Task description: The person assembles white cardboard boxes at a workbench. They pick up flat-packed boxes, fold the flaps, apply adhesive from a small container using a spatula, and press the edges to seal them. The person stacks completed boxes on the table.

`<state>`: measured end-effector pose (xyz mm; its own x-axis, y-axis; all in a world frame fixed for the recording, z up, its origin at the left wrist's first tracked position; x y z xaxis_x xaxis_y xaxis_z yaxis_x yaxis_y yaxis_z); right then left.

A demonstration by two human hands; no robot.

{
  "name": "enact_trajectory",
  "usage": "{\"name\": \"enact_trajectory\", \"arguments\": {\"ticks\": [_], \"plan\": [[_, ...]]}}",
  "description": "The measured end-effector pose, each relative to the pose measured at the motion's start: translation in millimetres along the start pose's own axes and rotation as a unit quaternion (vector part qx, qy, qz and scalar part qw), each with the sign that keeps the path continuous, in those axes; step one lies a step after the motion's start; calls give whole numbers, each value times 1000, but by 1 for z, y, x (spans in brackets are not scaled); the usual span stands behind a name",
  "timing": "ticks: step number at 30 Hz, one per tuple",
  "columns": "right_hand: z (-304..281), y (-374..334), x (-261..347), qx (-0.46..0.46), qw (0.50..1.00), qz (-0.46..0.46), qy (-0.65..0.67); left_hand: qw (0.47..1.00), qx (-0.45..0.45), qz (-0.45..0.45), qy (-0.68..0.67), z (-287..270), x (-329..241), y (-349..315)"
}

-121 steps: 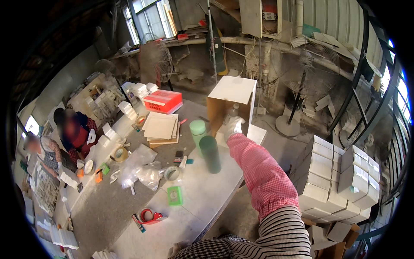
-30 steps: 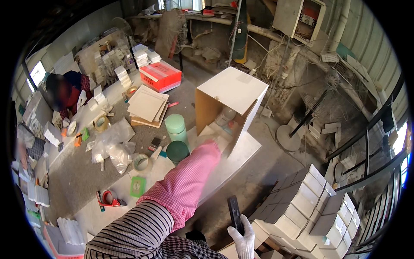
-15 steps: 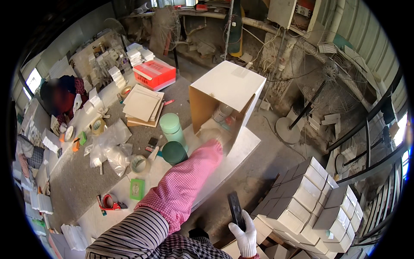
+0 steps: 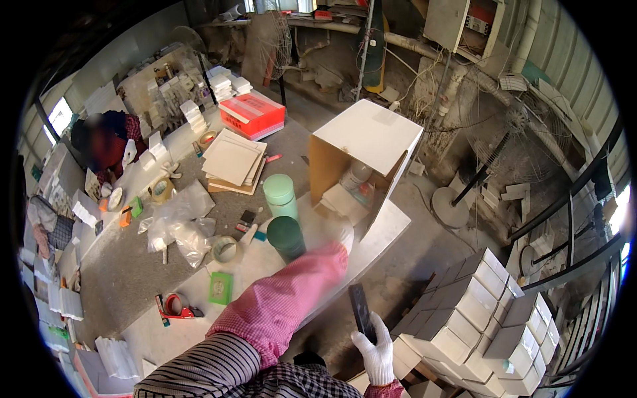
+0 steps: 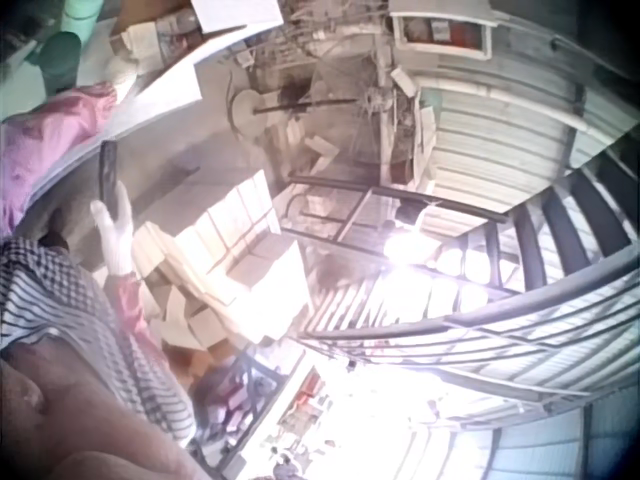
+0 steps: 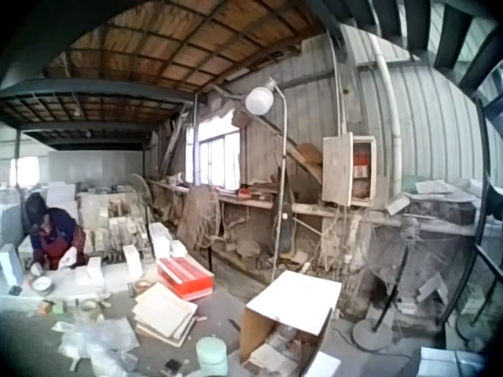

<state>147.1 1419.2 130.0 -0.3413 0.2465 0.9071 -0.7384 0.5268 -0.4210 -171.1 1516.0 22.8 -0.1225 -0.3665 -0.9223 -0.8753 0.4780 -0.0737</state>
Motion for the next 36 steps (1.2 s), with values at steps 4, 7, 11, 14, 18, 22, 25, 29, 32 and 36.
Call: {"name": "enact_trajectory", "arguments": {"ticks": [4,7,11,14,18,22,25,29,32,36], "plan": [[2,5,19,1,997,-70,23,999,9,43,-7,-1,22,-42],[2,17,39,-4,993,-118,21,993,57,97,-36,-14,34,-86],[-5,63,71,-83,926,-226,-290,979,170,98,48,-63,36,-171],[27,85,121,-181,742,-216,-608,952,264,153,17,-97,67,-231],[64,126,150,-118,611,-226,-750,920,384,31,-67,-130,101,-280],[74,202,147,-176,434,-146,-871,916,396,-19,-62,-161,103,-287],[98,229,182,-90,389,-22,-917,937,349,-26,-21,-193,97,-293],[70,283,197,-41,334,23,-941,940,334,1,-62,-207,96,-300],[45,316,197,-38,321,3,-946,945,322,-2,-66,-217,102,-309],[46,352,193,-46,309,53,-948,960,276,5,-57,-234,118,-319]]}}
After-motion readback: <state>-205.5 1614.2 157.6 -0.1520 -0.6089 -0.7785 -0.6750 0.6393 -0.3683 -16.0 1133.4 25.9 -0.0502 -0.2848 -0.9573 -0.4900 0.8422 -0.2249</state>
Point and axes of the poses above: each hand's wrist, its own y-axis towards the middle knuckle, its own z-axis out of the palm, x = y × z, the point moved 5 cm from there along y, towards the middle knuckle, and after that the axes turned 14 degrees about x, right-handed, at the moved point
